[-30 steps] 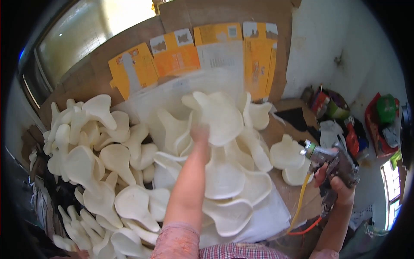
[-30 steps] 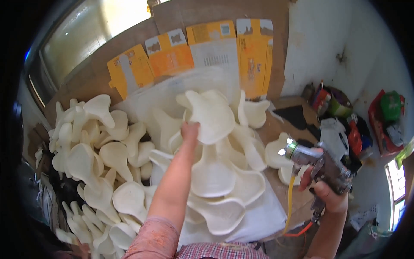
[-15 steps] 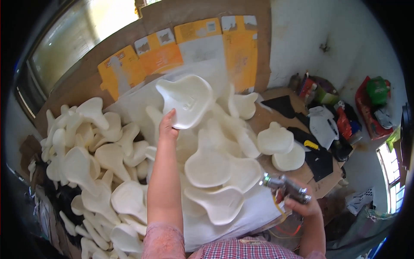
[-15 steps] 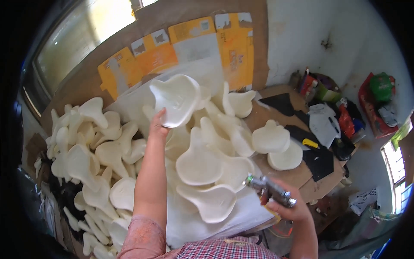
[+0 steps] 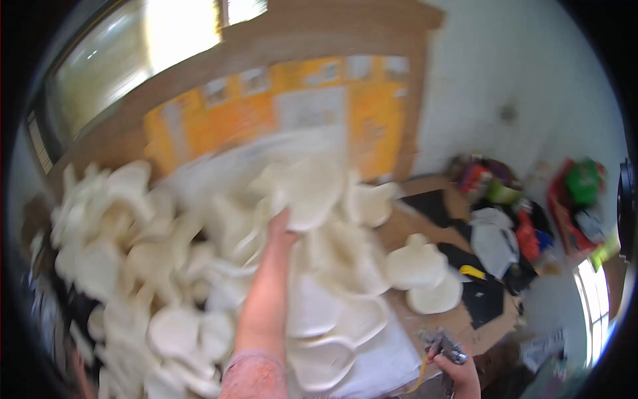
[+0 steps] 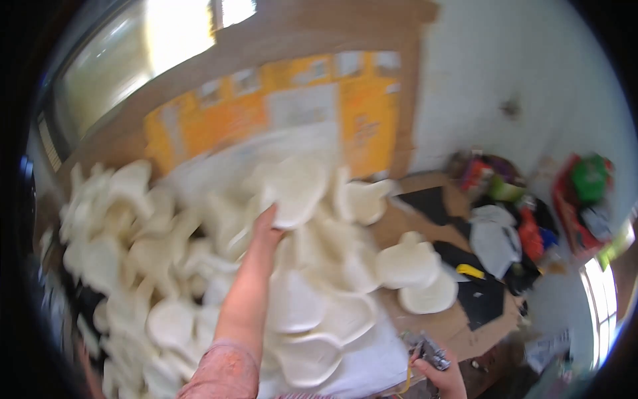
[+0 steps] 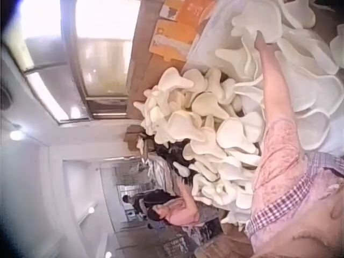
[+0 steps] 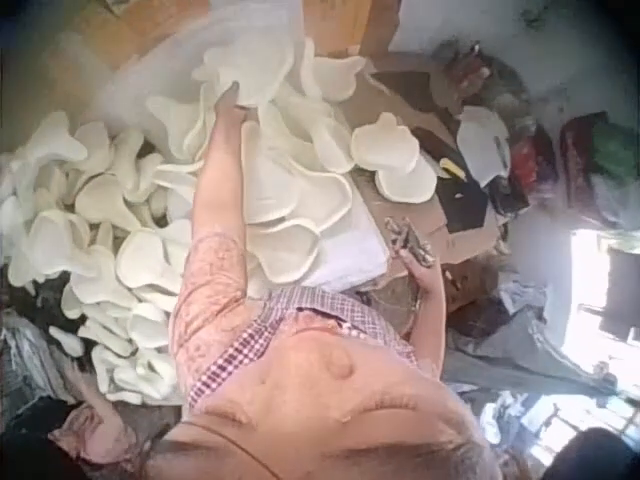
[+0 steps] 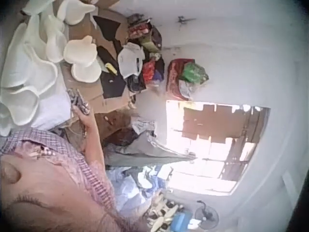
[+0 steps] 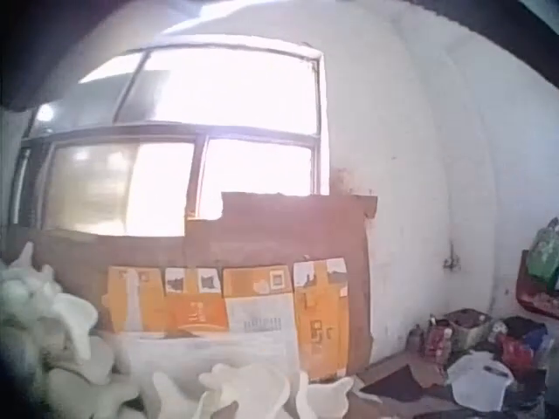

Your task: Applying adhesive or sealant to foam bicycle saddle components using a pneumatic spray gun.

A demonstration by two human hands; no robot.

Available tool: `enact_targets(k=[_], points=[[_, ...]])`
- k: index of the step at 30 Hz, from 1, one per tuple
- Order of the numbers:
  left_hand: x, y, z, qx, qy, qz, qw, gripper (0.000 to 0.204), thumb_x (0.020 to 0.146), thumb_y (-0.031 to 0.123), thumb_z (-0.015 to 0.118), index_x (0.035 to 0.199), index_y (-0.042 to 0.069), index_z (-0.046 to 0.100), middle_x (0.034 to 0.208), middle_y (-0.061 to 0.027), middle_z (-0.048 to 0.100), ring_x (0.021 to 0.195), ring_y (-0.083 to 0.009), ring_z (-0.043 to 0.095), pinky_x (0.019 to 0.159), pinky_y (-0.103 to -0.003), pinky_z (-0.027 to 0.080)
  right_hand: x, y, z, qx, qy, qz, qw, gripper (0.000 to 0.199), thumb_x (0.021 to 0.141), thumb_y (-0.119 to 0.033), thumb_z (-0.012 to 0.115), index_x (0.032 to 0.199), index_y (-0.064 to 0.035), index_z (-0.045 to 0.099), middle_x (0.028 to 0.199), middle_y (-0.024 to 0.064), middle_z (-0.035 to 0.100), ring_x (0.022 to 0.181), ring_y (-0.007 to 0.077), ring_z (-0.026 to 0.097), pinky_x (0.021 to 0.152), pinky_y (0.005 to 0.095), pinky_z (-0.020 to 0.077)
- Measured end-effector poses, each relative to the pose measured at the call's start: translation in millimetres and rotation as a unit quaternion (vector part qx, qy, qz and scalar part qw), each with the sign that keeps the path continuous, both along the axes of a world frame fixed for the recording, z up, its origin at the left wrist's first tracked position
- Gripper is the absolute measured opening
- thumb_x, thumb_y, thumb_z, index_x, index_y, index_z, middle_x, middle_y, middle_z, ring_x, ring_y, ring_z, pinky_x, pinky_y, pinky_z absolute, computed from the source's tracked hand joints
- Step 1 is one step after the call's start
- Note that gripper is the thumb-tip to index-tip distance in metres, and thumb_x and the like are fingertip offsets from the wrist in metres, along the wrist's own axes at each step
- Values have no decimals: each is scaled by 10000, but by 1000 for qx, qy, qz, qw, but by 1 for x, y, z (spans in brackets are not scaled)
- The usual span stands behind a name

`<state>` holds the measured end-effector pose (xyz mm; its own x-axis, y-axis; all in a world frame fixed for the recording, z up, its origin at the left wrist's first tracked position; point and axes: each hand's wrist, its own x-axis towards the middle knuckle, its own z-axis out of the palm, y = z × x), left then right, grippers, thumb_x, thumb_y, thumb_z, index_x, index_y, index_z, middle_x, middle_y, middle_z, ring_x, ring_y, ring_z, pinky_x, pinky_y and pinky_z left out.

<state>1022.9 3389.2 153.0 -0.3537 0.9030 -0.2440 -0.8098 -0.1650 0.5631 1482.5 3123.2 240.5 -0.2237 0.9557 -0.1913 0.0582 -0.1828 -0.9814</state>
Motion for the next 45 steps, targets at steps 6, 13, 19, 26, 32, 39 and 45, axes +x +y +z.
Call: enact_targets(k=[6,13,19,26,32,39,45], points=[[-12,-257,69,20,67,99,993,460,842,255,655,1210,22,508,1098,-83,606,961,-219,597,835,-351,505,-83,25,13,85,31,154,984,555,744,-259,688,1162,54,503,791,108,598,711,191,598,681,321,487],[-24,-622,10,-56,72,489,868,450,890,248,581,1253,3,478,1177,-85,572,1060,-219,569,915,-361,466,-174,-9,6,67,-5,400,914,579,731,-285,696,1164,55,518,774,98,606,692,181,598,645,301,472],[-56,-838,-50,-192,138,674,700,682,854,401,602,1403,118,311,1414,-88,374,1286,-270,339,1037,-498,310,-183,-25,8,8,11,506,863,655,711,-199,753,1251,36,466,882,99,633,763,169,618,744,312,499],[-73,-701,-66,-291,169,425,841,482,843,277,614,1257,80,467,1191,-117,531,940,-212,585,771,-323,483,-117,-58,35,43,14,400,915,602,759,-21,705,1303,-15,446,947,63,619,875,120,585,791,284,479],[17,-398,-42,-198,369,28,908,254,828,112,625,1049,-12,603,896,-69,640,763,-144,623,650,-241,494,-16,-104,69,137,-10,185,973,663,762,-201,730,1306,18,422,916,82,612,801,132,582,714,265,471],[17,-232,-29,-227,584,15,779,478,765,201,652,1210,67,540,974,-89,607,803,-177,573,601,-315,486,-1,-132,111,130,-10,34,991,638,752,-227,733,1267,32,460,815,60,598,707,126,573,653,267,475],[27,-231,-19,-285,521,-137,793,479,730,177,682,1170,67,531,928,-97,621,702,-192,615,458,-338,485,29,-142,112,82,-65,133,986,657,719,-215,754,1248,51,469,912,57,609,793,118,568,734,258,457]])
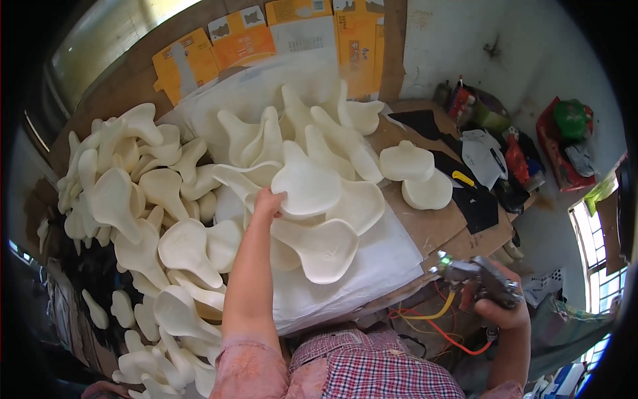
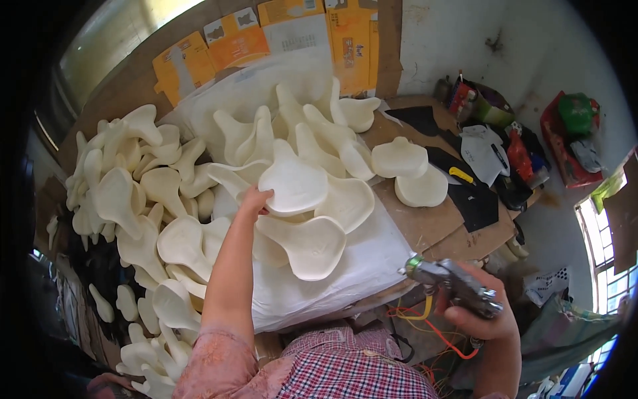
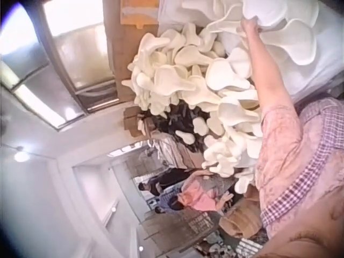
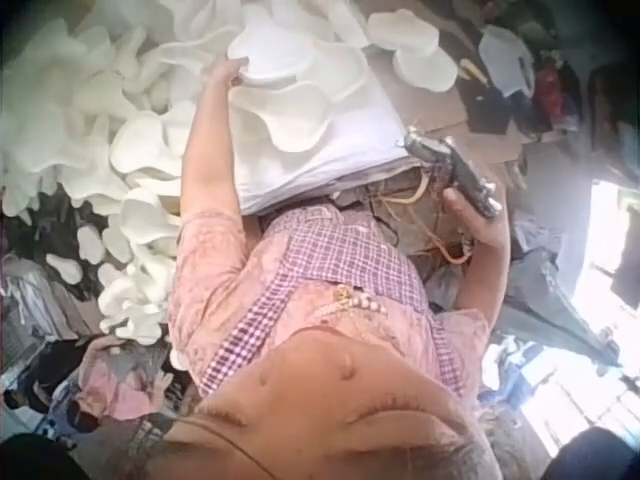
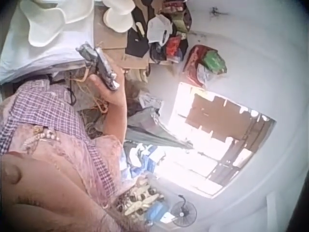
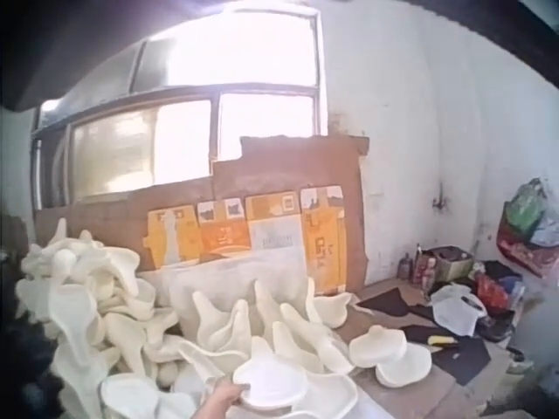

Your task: Applying adhesive or sealant to foam bicycle saddle components using a pneumatic spray gun.

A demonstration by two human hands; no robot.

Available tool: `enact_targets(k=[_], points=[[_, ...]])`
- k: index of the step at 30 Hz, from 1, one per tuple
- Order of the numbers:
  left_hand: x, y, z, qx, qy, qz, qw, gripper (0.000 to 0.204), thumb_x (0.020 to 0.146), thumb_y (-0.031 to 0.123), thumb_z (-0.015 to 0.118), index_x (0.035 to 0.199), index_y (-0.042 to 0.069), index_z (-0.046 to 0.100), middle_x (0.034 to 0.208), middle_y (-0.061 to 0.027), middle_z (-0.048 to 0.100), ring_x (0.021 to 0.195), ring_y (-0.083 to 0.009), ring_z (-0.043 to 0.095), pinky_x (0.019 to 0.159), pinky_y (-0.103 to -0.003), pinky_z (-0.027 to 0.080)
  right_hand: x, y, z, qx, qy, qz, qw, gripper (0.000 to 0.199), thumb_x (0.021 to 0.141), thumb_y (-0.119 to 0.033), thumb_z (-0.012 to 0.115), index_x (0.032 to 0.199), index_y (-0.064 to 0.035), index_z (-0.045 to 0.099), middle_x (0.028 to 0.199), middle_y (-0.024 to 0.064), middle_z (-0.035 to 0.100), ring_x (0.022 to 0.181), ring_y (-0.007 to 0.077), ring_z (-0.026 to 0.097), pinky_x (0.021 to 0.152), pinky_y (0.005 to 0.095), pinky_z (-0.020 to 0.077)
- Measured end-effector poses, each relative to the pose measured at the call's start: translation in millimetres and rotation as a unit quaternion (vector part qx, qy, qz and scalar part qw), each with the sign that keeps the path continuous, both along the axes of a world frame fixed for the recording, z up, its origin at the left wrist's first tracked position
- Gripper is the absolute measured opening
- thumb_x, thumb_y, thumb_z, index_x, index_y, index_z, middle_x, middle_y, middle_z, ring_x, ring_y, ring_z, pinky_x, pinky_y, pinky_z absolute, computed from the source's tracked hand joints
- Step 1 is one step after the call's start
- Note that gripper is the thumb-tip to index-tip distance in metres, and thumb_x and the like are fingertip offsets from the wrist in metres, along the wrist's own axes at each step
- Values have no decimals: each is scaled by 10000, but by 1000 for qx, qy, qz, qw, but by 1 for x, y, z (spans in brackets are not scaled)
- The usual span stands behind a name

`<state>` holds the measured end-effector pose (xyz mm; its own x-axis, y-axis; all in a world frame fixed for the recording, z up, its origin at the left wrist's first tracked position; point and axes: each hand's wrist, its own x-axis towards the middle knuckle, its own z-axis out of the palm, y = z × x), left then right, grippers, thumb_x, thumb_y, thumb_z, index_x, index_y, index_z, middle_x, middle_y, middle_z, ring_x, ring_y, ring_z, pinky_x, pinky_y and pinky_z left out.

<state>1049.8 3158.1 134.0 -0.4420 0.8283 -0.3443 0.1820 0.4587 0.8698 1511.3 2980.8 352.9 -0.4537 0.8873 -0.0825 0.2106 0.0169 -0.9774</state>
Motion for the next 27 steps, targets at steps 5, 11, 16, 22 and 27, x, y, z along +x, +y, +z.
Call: enact_targets(k=[5,11,16,22,27], points=[[-18,-82,46,346,-250,258,867,377,851,232,639,1163,98,476,897,-59,580,717,-183,584,576,-296,507,17,-3,-16,4,88,-55,995,707,703,-226,765,1267,51,441,916,124,611,804,183,601,727,301,476],[45,-168,-75,22,-169,115,979,597,796,182,660,1315,79,383,1045,-82,546,821,-164,560,633,-302,491,40,6,-24,15,-79,63,995,653,731,-223,757,1254,29,460,884,66,630,759,108,587,685,251,472],[111,-168,-125,55,-100,64,991,680,773,182,690,1354,72,353,1074,-111,567,850,-165,577,620,-289,486,15,20,-26,-22,-61,120,991,605,714,-186,755,1215,34,498,900,83,628,731,119,590,678,266,481],[92,-185,-79,43,-119,38,991,448,821,92,599,1241,-11,484,1038,-88,627,899,-171,593,797,-281,475,-10,13,-26,-17,61,68,996,696,666,-169,779,1250,33,459,982,134,605,800,190,615,705,303,494],[-9,-267,-37,136,-152,126,971,367,862,53,551,1223,-3,514,1079,-62,622,939,-134,589,844,-273,469,-22,27,-34,33,6,102,994,641,728,-116,723,1283,28,437,859,83,615,779,148,598,703,273,470]])
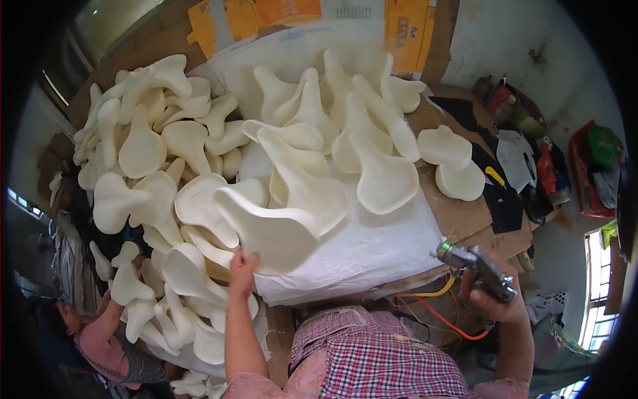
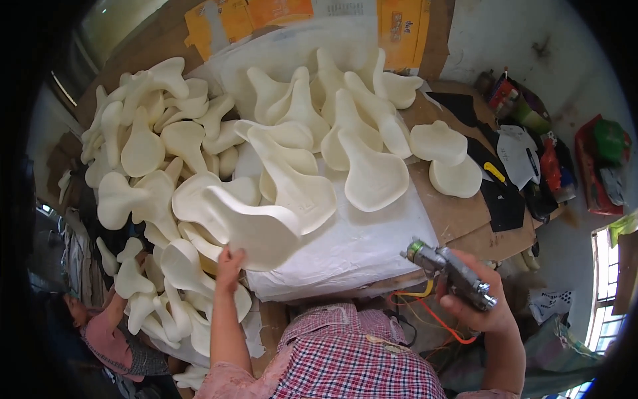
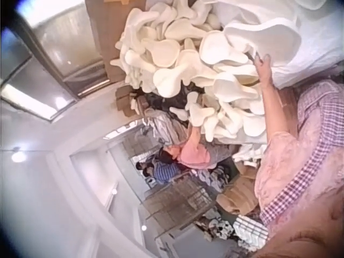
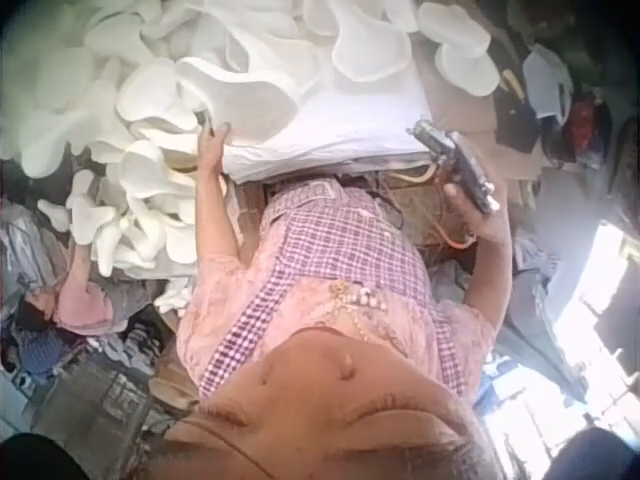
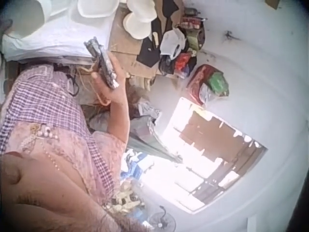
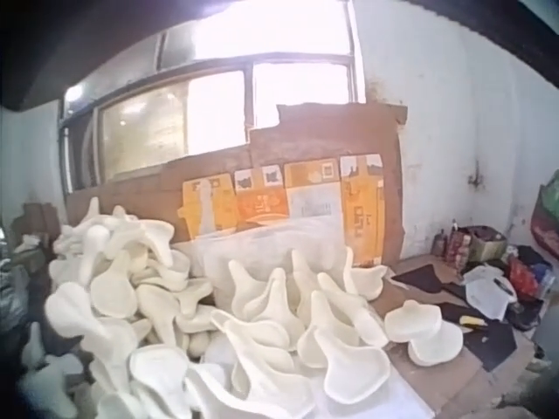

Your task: Applying adhesive or sealant to foam bicycle saddle components using a pneumatic spray gun.

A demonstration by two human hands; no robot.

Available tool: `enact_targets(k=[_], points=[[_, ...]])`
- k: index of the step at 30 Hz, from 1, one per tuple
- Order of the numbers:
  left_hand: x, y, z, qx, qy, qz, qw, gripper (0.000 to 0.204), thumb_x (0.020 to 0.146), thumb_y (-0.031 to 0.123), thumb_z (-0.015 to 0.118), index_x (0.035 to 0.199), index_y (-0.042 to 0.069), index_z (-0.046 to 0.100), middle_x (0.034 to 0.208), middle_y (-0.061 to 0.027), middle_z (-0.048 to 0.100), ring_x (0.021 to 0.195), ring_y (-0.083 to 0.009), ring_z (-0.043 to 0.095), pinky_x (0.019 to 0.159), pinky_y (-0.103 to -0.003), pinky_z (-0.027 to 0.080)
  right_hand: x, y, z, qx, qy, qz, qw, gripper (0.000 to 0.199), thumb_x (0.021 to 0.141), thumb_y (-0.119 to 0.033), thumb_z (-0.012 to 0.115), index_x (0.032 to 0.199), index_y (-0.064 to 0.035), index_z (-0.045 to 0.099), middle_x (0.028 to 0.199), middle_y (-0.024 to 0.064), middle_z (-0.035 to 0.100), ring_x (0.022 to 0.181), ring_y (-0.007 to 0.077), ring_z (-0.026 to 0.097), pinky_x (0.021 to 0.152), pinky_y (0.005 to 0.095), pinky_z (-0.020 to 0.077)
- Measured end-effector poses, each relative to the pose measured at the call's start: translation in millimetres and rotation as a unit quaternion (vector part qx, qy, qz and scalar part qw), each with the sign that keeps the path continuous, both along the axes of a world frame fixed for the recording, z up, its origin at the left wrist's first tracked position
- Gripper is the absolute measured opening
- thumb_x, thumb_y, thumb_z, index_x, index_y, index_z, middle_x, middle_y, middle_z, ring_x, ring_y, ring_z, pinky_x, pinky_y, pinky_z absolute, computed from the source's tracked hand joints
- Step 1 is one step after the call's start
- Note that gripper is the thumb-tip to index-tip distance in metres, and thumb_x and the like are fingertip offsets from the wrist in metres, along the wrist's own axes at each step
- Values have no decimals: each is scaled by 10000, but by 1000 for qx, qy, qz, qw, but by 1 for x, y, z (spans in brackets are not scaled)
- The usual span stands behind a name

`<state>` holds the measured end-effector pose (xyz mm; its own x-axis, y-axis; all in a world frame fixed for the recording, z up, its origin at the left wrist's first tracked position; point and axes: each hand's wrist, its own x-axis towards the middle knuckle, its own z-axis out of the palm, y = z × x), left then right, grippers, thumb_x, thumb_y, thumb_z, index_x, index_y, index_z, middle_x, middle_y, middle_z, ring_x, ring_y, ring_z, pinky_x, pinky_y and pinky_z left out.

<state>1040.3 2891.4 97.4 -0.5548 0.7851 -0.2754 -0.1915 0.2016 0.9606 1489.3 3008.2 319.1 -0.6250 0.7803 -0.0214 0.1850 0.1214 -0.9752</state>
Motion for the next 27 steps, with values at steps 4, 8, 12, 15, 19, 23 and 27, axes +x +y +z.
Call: enact_targets(k=[4,8,12,15,19,23,27], points=[[-39,-7,-14,37,7,32,999,354,864,82,576,1205,1,527,1083,-57,619,960,-133,579,874,-277,449,-12,2,7,-36,7,-8,999,565,740,-39,689,1255,26,468,862,76,613,774,118,579,704,270,469],[-12,64,-49,42,-19,-72,996,348,849,149,613,1165,8,569,1143,-53,584,1009,-128,539,903,-272,408,-7,10,-3,2,-103,69,992,605,720,-90,718,1257,24,465,827,85,622,690,136,580,651,274,470],[21,119,-78,9,155,-71,985,472,787,192,657,1204,-7,559,1428,-188,297,1301,-276,344,1042,-331,310,-25,-2,22,-63,79,-29,994,594,706,-93,743,1228,33,488,905,99,632,811,152,609,716,282,493],[21,124,-68,-9,189,-63,980,424,805,168,642,1188,3,570,1348,-151,414,1166,-252,486,962,-324,393,-28,3,21,-58,89,-31,994,645,695,-133,773,1240,34,471,925,110,630,834,178,618,696,288,496],[0,73,-13,107,-5,40,993,347,850,102,597,1185,29,550,1157,-62,567,1042,-182,555,905,-305,433,-21,18,-1,-52,-13,-1,999,625,718,-102,761,1258,8,466,946,79,626,844,130,595,732,272,483],[-61,5,58,344,-146,229,899,535,926,380,509,1335,64,372,1310,-58,453,1183,-229,459,1017,-409,360,-51,31,-10,7,-103,27,994,563,742,-49,724,1251,-12,486,917,43,619,814,99,577,727,260,472],[-112,22,9,287,-99,347,887,654,871,416,568,1417,218,267,1394,-39,342,1191,-237,412,1022,-469,274,-70,34,5,0,6,-2,1000,572,735,-48,718,1251,12,477,905,60,609,795,113,580,695,264,478]])
